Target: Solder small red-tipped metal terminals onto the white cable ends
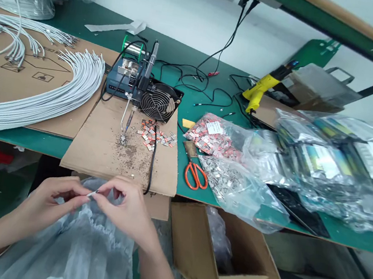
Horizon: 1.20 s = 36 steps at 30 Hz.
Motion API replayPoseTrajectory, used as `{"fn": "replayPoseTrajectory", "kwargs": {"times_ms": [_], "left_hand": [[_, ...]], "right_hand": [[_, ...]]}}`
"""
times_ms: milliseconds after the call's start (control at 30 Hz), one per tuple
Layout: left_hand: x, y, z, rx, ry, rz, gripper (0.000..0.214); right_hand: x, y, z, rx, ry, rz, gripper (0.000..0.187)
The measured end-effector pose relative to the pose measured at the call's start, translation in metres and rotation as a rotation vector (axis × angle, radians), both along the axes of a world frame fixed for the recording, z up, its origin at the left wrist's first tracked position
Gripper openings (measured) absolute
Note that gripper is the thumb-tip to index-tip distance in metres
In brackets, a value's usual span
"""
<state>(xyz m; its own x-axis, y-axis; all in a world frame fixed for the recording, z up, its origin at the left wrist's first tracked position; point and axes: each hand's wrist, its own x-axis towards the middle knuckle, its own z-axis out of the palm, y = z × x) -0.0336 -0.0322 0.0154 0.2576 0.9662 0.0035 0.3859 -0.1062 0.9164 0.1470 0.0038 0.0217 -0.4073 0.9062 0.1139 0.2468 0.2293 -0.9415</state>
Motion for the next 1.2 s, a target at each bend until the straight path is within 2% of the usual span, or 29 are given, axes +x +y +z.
{"fn": "replayPoseTrajectory", "kwargs": {"times_ms": [100, 233, 367, 500, 567, 667, 767, 867, 967, 1033, 1133, 1200], "left_hand": [[0.001, 0.005, 0.003, 0.052, 0.089, -0.04, 0.018], [0.007, 0.01, 0.006, -0.015, 0.114, -0.067, 0.021], [0.012, 0.016, 0.007, -0.05, 0.132, -0.103, 0.021], [0.015, 0.022, 0.007, -0.053, 0.129, -0.092, 0.019], [0.017, 0.024, 0.008, -0.1, 0.063, -0.052, 0.018], [0.022, 0.029, 0.011, -0.259, -0.151, 0.019, 0.018], [0.026, 0.033, 0.01, -0.415, -0.337, 0.081, 0.019], [0.026, 0.038, 0.005, -0.491, -0.397, 0.097, 0.02], [0.023, 0.047, 0.003, -0.497, -0.362, 0.057, 0.021], [0.021, 0.056, 0.008, -0.469, -0.286, 0.111, 0.018], [0.018, 0.072, 0.018, -0.426, -0.209, 0.296, 0.017], [0.016, 0.083, 0.022, -0.446, -0.181, 0.347, 0.02]], "right_hand": [[0.006, 0.004, 0.001, 0.013, -0.087, 0.053, 0.007], [0.011, 0.003, -0.003, -0.017, -0.041, 0.0, 0.007], [0.018, 0.004, -0.004, 0.01, -0.08, -0.035, 0.005], [0.02, 0.008, -0.007, -0.063, -0.01, -0.049, 0.009], [0.014, 0.009, -0.01, -0.142, 0.137, -0.108, 0.012], [0.0, 0.008, -0.016, -0.227, 0.411, -0.222, 0.014], [-0.014, 0.007, -0.021, -0.194, 0.524, -0.299, 0.014], [-0.015, 0.01, -0.022, -0.112, 0.523, -0.333, 0.015], [0.004, 0.024, -0.015, -0.072, 0.391, -0.184, 0.012], [0.028, 0.039, -0.008, -0.024, 0.206, -0.106, 0.005], [0.069, 0.072, 0.003, 0.135, -0.181, -0.213, 0.008], [0.091, 0.097, 0.007, 0.22, -0.475, -0.284, 0.011]]}}
